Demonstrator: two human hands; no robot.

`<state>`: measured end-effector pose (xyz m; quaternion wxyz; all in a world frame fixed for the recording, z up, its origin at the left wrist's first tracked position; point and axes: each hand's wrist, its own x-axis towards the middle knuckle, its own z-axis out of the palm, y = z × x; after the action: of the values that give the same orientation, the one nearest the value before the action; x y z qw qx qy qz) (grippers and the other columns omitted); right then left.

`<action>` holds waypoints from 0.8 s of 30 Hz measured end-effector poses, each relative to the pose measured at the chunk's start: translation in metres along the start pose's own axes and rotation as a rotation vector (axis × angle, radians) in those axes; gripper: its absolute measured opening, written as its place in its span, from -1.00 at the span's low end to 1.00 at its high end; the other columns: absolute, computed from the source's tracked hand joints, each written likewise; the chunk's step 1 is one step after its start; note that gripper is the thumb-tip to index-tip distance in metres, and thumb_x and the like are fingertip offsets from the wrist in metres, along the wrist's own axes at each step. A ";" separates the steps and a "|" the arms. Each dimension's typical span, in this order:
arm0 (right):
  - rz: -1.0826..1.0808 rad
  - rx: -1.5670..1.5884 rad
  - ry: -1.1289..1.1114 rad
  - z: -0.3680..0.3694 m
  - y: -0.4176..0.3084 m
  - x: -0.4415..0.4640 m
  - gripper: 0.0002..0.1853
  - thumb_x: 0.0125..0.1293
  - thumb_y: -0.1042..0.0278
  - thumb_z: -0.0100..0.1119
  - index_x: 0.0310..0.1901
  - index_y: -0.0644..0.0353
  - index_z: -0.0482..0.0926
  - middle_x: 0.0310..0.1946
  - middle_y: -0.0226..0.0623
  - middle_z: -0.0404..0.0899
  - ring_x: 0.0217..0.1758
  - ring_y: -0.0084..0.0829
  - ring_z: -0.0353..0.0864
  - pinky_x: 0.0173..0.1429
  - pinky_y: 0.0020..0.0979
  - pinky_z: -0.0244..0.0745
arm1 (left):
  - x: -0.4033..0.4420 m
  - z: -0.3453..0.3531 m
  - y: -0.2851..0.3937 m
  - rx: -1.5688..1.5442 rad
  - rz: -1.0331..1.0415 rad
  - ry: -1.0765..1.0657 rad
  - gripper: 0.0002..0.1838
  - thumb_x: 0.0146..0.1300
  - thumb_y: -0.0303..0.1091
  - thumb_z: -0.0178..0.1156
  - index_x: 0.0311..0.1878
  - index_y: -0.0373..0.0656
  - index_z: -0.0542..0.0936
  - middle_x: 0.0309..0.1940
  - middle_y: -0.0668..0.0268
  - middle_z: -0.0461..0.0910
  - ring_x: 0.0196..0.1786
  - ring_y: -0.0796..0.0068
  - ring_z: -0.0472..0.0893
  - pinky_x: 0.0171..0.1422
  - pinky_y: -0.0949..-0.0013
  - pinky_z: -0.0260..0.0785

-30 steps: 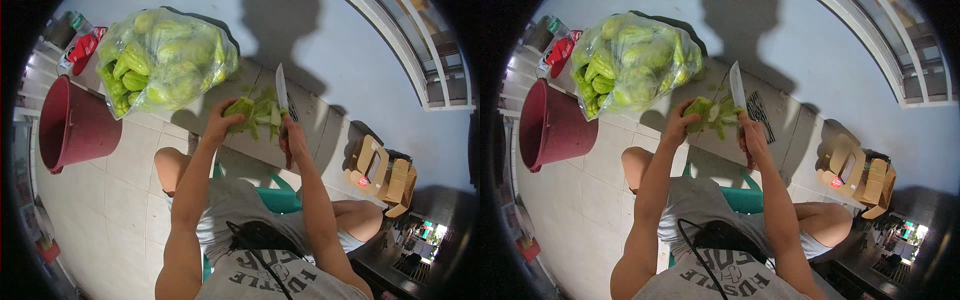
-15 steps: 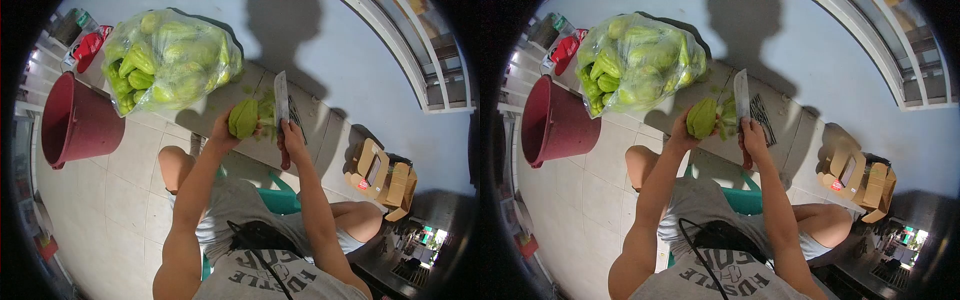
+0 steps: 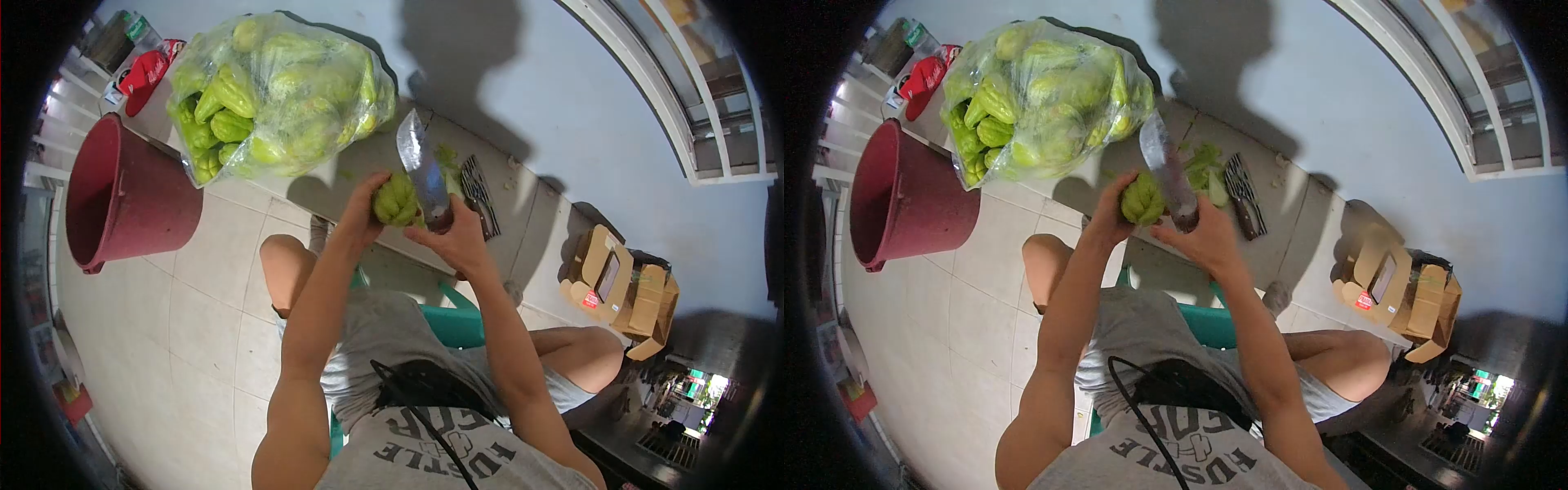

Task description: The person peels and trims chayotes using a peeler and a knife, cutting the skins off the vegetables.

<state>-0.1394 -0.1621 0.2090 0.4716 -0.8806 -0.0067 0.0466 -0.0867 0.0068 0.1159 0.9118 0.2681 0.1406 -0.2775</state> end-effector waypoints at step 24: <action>0.047 -0.255 -0.007 -0.003 -0.011 0.008 -0.21 -0.40 -0.20 0.68 -0.33 0.25 0.42 -0.57 -0.36 0.51 -0.51 -0.51 0.54 -0.39 -0.44 0.47 | -0.016 0.026 0.001 0.023 -0.106 -0.015 -0.62 0.34 -0.12 0.14 0.03 -0.23 0.49 -0.17 0.20 0.58 -0.15 0.37 0.65 -0.04 0.28 0.60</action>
<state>-0.1306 -0.1579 0.2188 0.3544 -0.9332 0.0064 0.0593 -0.0964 -0.0005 0.1437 0.8937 0.2685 0.1445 -0.3290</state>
